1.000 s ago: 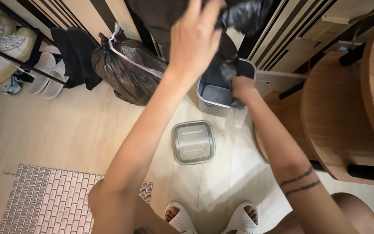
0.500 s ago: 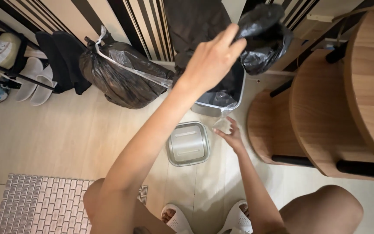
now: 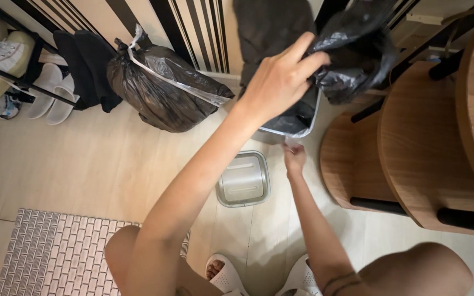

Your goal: The person opens a cabinet, retrieves a black plastic trash bag, and walks to a small trash bin. They unfold the bag, line the bin with it, and then place the bin lid back on top.

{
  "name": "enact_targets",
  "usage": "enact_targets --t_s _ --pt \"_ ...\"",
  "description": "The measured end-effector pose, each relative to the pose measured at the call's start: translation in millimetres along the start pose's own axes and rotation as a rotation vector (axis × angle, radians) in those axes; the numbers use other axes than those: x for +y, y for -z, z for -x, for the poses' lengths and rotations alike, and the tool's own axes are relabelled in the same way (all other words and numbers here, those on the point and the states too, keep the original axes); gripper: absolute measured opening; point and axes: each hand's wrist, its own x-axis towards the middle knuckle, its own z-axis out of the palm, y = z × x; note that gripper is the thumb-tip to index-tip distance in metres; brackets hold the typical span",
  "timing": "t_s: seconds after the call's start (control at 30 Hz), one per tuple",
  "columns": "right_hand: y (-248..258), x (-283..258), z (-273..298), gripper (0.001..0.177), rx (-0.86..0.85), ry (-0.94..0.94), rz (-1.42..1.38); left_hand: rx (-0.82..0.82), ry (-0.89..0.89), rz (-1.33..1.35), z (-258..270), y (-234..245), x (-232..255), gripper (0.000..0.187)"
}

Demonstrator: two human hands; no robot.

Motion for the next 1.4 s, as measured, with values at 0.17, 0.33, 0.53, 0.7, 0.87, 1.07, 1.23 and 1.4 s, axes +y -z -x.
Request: enact_targets --t_s 0.17,0.33,0.53,0.7,0.87,1.07,1.23,1.4 --pt "47.1 -71.9 50.0 0.027 0.203 0.219 -0.207 0.007 0.244 0.346 2.3 -6.1 1.2 0.042" --pt "82.3 -176.1 52.0 0.037 0.159 0.021 -0.571 0.199 0.596 0.729 31.4 -32.1 -13.2 0.031" --pt "71.3 -185.6 -4.8 0.038 0.04 0.274 0.713 0.176 0.635 0.541 67.3 -29.3 -6.0 0.036" --pt "74.9 -188.4 28.6 0.032 -0.132 0.304 0.782 0.052 0.808 0.508 85.9 -16.3 10.5 0.035" --pt "77.6 -197.2 61.8 0.033 -0.173 0.34 0.728 0.01 0.845 0.534 100.7 -18.2 17.6 0.033" --pt "104.4 -302.3 121.4 0.072 -0.207 0.137 0.788 0.105 0.913 0.948 135.4 -32.6 -4.5 0.027" --pt "95.3 -366.7 143.6 0.094 -0.209 0.272 0.665 0.263 1.521 1.511 130.4 -20.8 -11.5 0.041" --pt "68.1 -254.1 63.7 0.071 -0.312 0.365 0.554 0.003 1.568 1.8 143.0 -25.2 -0.7 0.051"
